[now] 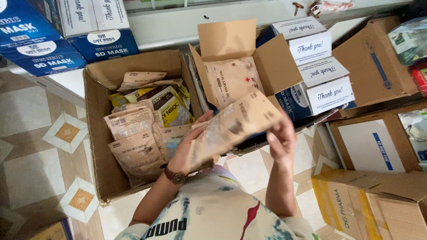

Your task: The person packs individually wrapped face masks from a large open box into smaller shipping boxes. They place the masks one by one into the smaller boxes, then close the flaps and stack the completed boxes on a nearby shelf.

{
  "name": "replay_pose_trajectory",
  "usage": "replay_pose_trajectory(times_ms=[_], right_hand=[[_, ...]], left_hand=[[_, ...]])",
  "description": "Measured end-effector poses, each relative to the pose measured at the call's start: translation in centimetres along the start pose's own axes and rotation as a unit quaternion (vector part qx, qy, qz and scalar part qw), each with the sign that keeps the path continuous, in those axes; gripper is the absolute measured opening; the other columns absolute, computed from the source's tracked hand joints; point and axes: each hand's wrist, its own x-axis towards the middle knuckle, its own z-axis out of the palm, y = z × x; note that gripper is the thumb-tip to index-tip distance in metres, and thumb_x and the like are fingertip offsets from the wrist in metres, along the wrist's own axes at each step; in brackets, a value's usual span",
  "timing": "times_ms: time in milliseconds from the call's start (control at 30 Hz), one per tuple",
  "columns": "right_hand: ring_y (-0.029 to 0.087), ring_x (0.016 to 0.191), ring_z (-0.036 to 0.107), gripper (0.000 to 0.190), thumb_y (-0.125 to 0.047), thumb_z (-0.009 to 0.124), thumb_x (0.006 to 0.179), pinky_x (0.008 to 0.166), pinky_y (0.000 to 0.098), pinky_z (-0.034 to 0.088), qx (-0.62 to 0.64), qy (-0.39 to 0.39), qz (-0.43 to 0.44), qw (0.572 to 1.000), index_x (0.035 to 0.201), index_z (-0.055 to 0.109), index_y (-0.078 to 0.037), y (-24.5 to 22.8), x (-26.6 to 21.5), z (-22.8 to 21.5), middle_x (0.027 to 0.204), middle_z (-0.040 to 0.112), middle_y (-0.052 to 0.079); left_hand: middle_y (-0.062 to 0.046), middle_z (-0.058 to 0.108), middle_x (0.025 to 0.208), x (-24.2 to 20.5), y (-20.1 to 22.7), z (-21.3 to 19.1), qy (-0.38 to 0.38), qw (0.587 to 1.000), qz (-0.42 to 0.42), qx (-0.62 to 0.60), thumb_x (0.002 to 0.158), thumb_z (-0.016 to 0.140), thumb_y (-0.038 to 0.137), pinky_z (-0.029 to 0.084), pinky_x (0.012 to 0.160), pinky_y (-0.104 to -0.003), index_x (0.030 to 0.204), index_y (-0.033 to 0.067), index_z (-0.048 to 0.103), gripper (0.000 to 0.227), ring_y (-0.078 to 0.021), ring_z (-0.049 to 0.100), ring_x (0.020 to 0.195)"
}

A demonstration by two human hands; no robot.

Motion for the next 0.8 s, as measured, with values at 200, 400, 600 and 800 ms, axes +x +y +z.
replay_pose_trajectory(times_ms=[200,400,600,800], right_hand=[[0.033,0.161,0.028,0.094,-0.004,0.076,0.095,0.133,0.0508,0.026,-0.176,-0.118,-0.089,0.973,0.17,0.021,-0.013,-4.8,7.2,0.9,0.171,0.028,0.02],[0.028,0.154,0.041,0.112,-0.021,0.089,0.085,0.122,0.0432,0.041,-0.092,-0.224,-0.059,0.969,0.167,0.013,-0.016,-5.9,14.0,-0.8,0.168,0.032,0.016],[0.016,0.1,0.075,0.016,-0.009,0.079,0.094,0.086,0.0291,0.06,-0.156,-0.324,0.019,0.933,0.108,0.079,-0.003,-4.0,17.0,-3.9,0.107,0.079,0.007],[0.008,0.073,0.061,0.008,-0.003,0.075,0.105,0.067,0.0243,0.046,-0.193,0.02,-0.015,0.981,0.111,0.078,0.001,-1.9,19.2,-6.4,0.089,0.074,0.006]], left_hand=[[-0.022,0.07,0.107,2.8,-1.9,-2.2,-0.118,0.988,-0.038,-0.097,0.108,0.052,0.011,0.064,0.072,-0.027,0.135,-0.0036,0.055,0.03,-0.021,0.076,0.087],[-0.022,0.07,0.102,3.4,-1.9,0.0,-0.19,0.98,-0.026,-0.05,0.114,0.051,0.014,0.063,0.072,-0.024,0.149,-0.0115,0.049,0.043,-0.0212,0.076,0.087],[-0.021,0.07,0.108,3.2,-2.5,4.4,-0.182,0.981,0.048,0.05,0.119,0.042,0.029,0.063,0.076,-0.026,0.16,0.0024,0.042,0.049,-0.0215,0.076,0.091],[-0.019,0.069,0.123,2.0,-1.8,5.7,-0.09,0.958,0.113,0.248,0.11,0.035,0.031,0.06,0.087,-0.033,0.167,0.0183,0.003,0.067,-0.0218,0.072,0.102]])
